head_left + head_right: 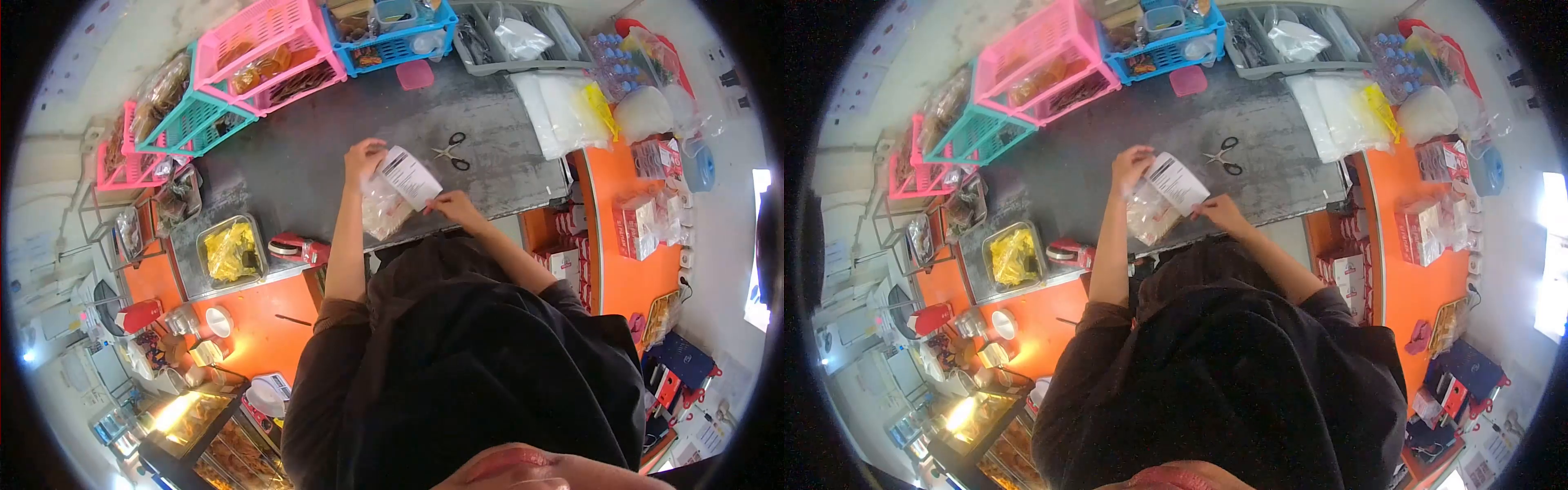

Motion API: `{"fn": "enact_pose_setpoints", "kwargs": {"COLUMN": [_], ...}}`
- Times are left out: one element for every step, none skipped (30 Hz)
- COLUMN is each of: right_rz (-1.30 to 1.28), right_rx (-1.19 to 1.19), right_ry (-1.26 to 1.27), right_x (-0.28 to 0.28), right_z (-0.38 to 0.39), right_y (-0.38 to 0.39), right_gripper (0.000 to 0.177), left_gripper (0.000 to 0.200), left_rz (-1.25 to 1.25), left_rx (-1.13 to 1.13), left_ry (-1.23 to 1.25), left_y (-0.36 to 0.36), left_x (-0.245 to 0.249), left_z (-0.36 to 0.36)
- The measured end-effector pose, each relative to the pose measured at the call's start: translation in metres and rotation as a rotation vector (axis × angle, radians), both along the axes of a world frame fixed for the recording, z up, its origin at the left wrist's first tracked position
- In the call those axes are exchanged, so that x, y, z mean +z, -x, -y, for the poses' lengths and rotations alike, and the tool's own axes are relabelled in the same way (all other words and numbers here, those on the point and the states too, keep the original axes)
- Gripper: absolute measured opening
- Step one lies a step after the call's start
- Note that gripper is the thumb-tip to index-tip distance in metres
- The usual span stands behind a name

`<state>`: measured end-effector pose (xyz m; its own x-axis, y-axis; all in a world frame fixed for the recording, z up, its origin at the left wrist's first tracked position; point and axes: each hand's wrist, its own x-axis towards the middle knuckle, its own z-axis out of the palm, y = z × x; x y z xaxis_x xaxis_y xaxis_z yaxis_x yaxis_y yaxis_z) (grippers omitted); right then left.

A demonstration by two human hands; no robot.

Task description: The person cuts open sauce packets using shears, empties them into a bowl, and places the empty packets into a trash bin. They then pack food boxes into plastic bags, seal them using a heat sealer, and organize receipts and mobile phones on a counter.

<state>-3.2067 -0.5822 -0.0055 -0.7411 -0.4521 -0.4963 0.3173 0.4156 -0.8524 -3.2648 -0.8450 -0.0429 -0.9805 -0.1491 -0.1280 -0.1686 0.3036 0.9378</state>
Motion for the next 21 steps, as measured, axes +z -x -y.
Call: {"fn": "enact_pose_setpoints", "kwargs": {"right_rz": [0.009,0.136,0.266,0.282,0.233,0.180,0.184,0.136,0.091,0.098,-0.008,-0.114,-0.108,-0.039,0.024,0.020,-0.184,-0.389,-0.498,-0.600,-0.766], "right_rx": [-0.002,0.019,0.042,0.045,0.123,0.199,0.201,0.241,0.280,0.281,0.312,0.342,0.346,0.392,0.437,0.443,0.417,0.379,0.282,0.169,0.122], "right_ry": [0.007,0.060,0.114,0.123,0.147,0.172,0.180,0.195,0.208,0.213,0.017,-0.181,-0.179,-0.272,-0.365,-0.366,-0.548,-0.723,-0.616,-0.512,-0.330], "right_x": [-0.013,-0.027,-0.040,-0.047,-0.051,-0.055,-0.057,-0.060,-0.062,-0.065,-0.069,-0.072,-0.081,-0.092,-0.097,-0.097,-0.092,-0.088,-0.069,-0.041,-0.015], "right_z": [-0.002,-0.003,-0.004,-0.005,-0.005,-0.006,-0.004,-0.003,-0.002,-0.002,-0.003,-0.004,-0.005,-0.008,-0.011,-0.016,-0.022,-0.023,-0.019,-0.015,-0.002], "right_y": [0.003,0.004,0.005,0.008,0.014,0.022,0.029,0.034,0.037,0.038,0.038,0.039,0.041,0.047,0.053,0.056,0.058,0.059,0.060,0.059,0.052], "right_gripper": [0.027,0.027,0.027,0.027,0.028,0.028,0.028,0.029,0.030,0.030,0.031,0.032,0.032,0.033,0.035,0.035,0.033,0.031,0.031,0.032,0.037], "left_gripper": [0.027,0.027,0.028,0.029,0.029,0.031,0.033,0.033,0.038,0.043,0.043,0.047,0.050,0.050,0.050,0.050,0.046,0.043,0.037,0.032,0.022], "left_rz": [0.071,0.087,0.103,0.118,0.128,0.148,0.167,0.172,0.244,0.314,0.321,0.486,0.648,0.651,0.552,0.432,0.424,0.413,0.396,0.372,0.237], "left_rx": [0.018,0.018,0.061,0.105,0.109,0.109,0.109,0.111,0.112,0.114,0.118,0.159,0.199,0.205,0.115,0.022,0.145,0.265,0.242,0.205,0.323], "left_ry": [0.072,0.080,0.074,0.070,0.080,-0.077,-0.234,-0.227,-0.328,-0.432,-0.428,-0.294,-0.160,-0.162,0.318,0.793,0.857,0.924,0.819,0.717,0.153], "left_y": [-0.008,-0.011,-0.015,-0.018,-0.020,-0.020,-0.018,-0.018,-0.019,-0.018,-0.016,-0.014,-0.013,-0.016,-0.022,-0.027,-0.037,-0.051,-0.067,-0.081,-0.113], "left_x": [0.016,0.015,0.014,0.013,0.003,-0.007,-0.018,-0.024,-0.030,-0.028,-0.026,-0.025,-0.024,-0.047,-0.087,-0.106,-0.090,-0.072,-0.077,-0.089,-0.083], "left_z": [-0.006,-0.011,-0.015,-0.017,-0.015,-0.013,-0.009,-0.006,-0.003,-0.003,-0.003,-0.002,-0.003,0.012,0.039,0.058,0.063,0.069,0.092,0.114,0.115]}}
